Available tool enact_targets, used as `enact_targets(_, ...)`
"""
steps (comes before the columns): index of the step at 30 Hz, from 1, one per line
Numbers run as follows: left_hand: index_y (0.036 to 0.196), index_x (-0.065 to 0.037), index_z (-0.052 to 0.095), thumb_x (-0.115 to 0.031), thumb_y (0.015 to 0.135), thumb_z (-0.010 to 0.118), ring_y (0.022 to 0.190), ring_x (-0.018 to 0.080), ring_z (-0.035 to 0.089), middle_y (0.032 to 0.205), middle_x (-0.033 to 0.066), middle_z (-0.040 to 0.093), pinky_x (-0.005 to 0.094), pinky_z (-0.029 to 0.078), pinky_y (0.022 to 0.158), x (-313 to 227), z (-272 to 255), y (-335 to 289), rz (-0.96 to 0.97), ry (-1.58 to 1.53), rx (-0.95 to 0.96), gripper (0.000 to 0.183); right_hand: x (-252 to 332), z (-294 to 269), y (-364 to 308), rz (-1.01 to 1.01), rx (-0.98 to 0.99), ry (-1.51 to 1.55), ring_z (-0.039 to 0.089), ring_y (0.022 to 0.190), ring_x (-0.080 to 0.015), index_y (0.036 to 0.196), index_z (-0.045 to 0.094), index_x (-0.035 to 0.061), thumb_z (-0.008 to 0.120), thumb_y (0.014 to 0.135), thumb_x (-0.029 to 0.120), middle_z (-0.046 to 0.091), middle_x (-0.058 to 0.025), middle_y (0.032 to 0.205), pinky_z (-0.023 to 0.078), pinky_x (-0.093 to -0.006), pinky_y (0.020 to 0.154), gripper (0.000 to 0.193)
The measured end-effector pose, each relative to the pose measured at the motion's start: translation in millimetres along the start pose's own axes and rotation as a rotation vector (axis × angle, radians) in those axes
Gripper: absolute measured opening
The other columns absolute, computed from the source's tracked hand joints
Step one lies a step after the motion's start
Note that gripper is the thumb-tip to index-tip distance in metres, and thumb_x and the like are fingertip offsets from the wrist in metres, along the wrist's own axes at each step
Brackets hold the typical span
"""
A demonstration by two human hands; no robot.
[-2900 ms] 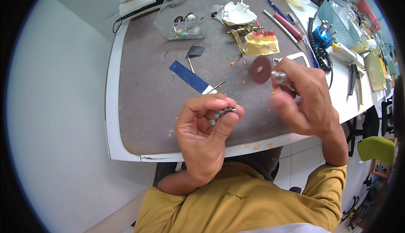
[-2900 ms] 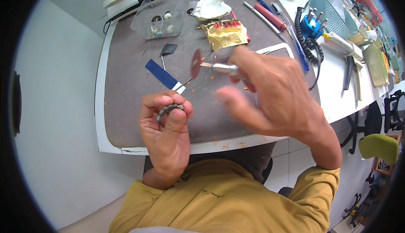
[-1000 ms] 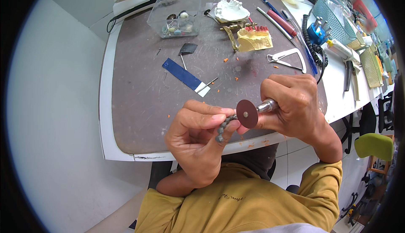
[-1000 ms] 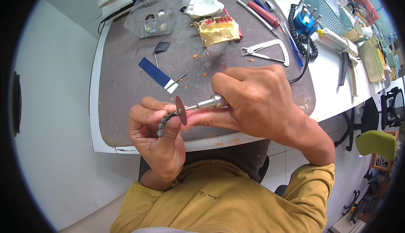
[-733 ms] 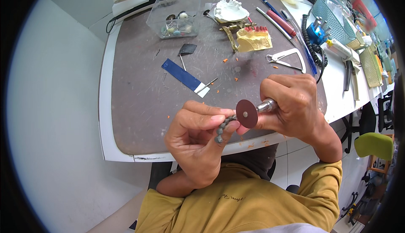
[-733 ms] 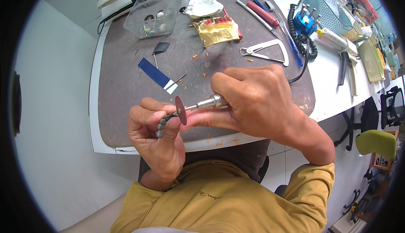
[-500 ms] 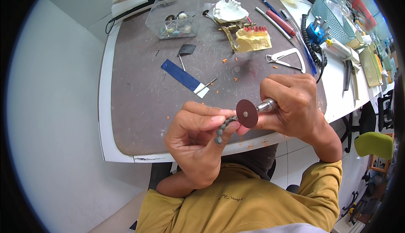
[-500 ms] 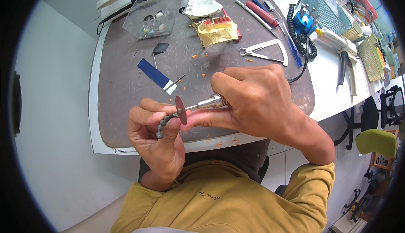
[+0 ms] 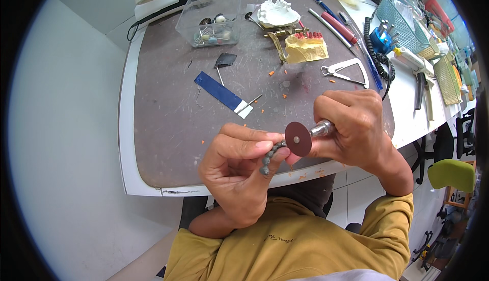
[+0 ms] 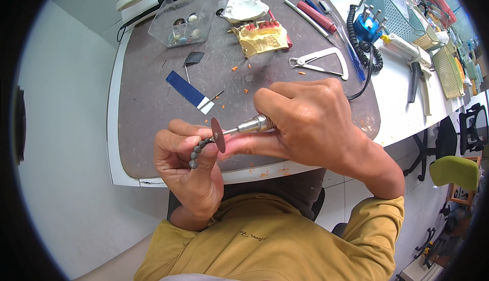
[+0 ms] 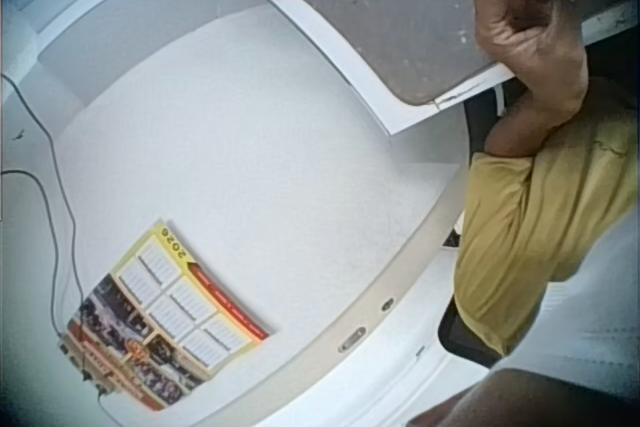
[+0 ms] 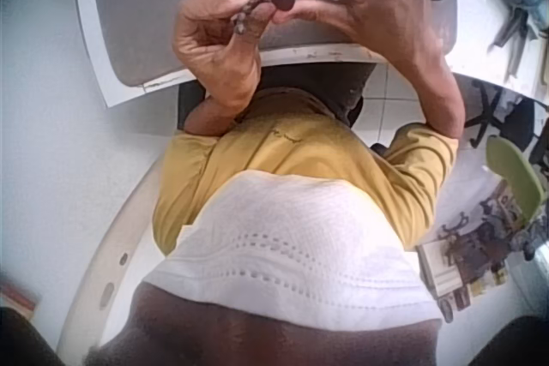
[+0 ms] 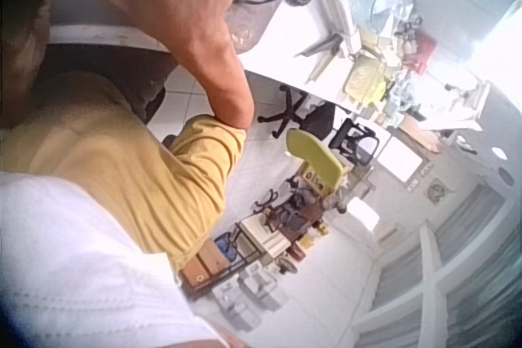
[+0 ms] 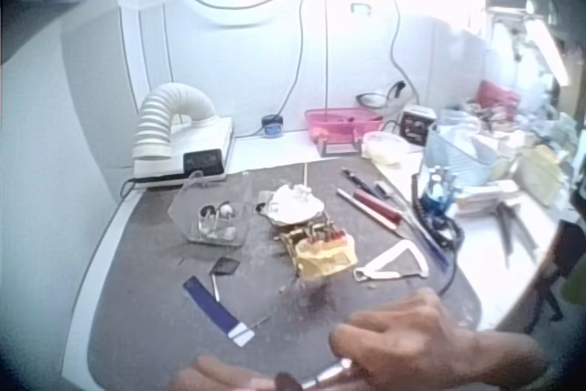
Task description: The person uses a rotary grinding tool to shape a small, gray, segmented object, likely a dental appliance. They repeatedly switch between grinding the object and measuring it with a caliper to check dimensions. The workspace contains dental molds and various tools.
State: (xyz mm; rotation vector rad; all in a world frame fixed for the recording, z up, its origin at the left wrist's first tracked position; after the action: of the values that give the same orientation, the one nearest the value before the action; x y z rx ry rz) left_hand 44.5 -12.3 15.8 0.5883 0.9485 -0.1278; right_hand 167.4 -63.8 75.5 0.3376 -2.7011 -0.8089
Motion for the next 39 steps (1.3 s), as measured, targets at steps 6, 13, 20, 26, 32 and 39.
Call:
enact_targets(6,0.092,-0.007,0.053,0.002,0.079,0.071,0.083,0.0129,0.061,0.095,0.0094,0.058,0.0264,0.051,0.079,-0.6,1.5,0.6,-0.001,-0.008,0.009,0.024,-0.1,0.7,-0.2,-0.003,0.002,0.003,0.042,0.036,-0.0152,0.054,0.041,0.0084,0.076,0.062,0.057,0.039,-0.0004,0.045,0.032,-0.0291,0.035,0.060)
enact_targets(13,0.092,-0.007,0.053,0.003,0.079,0.070,0.084,0.0131,0.061,0.095,0.0093,0.058,0.0271,0.052,0.080,-0.1,1.3,0.4,0.004,-0.012,0.014,0.024,0.7,0.6,0.1,-0.009,0.000,0.010,0.042,0.036,-0.0151,0.054,0.041,0.0085,0.076,0.062,0.057,0.039,-0.0005,0.045,0.032,-0.0290,0.035,0.061)
enact_targets(20,0.092,-0.006,0.053,0.004,0.079,0.071,0.085,0.0136,0.061,0.095,0.0094,0.058,0.0267,0.052,0.081,0.0,2.1,0.2,0.002,-0.022,0.020,0.024,-0.7,0.3,-0.8,0.000,0.000,0.018,0.041,0.036,-0.0155,0.054,0.041,0.0081,0.077,0.060,0.056,0.038,-0.0005,0.045,0.032,-0.0291,0.035,0.061)
enact_targets(26,0.092,-0.007,0.053,0.004,0.078,0.071,0.085,0.0136,0.061,0.094,0.0089,0.058,0.0269,0.051,0.081,-0.2,2.7,0.4,0.001,-0.027,0.005,0.025,-2.1,-2.0,-1.4,0.015,-0.015,0.025,0.040,0.036,-0.0161,0.055,0.042,0.0080,0.078,0.059,0.055,0.038,-0.0008,0.046,0.031,-0.0296,0.036,0.060)
enact_targets(32,0.092,-0.007,0.053,0.004,0.078,0.071,0.084,0.0134,0.061,0.094,0.0085,0.058,0.0278,0.051,0.081,0.0,-0.4,-0.6,0.017,0.011,0.006,0.026,-2.0,0.0,-1.5,0.013,0.003,0.034,0.041,0.036,-0.0159,0.055,0.042,0.0081,0.078,0.060,0.056,0.038,-0.0007,0.045,0.031,-0.0295,0.035,0.060)
enact_targets(39,0.092,-0.007,0.053,0.003,0.078,0.072,0.084,0.0136,0.061,0.094,0.0083,0.058,0.0276,0.051,0.081,0.6,0.5,-0.5,0.019,-0.005,0.012,0.026,-1.4,0.3,-1.7,0.010,-0.001,0.027,0.042,0.036,-0.0158,0.054,0.042,0.0081,0.077,0.060,0.057,0.039,-0.0007,0.045,0.032,-0.0291,0.035,0.060)
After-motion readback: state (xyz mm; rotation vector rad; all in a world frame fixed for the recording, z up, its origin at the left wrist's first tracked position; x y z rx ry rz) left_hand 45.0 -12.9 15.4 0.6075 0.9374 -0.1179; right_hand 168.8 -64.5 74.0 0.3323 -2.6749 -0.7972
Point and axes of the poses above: each hand's wrist, its own y-axis towards the middle knuckle, its own z-axis out of the palm, x = y × z, the point moved 10 cm from there along y, towards the middle knuckle
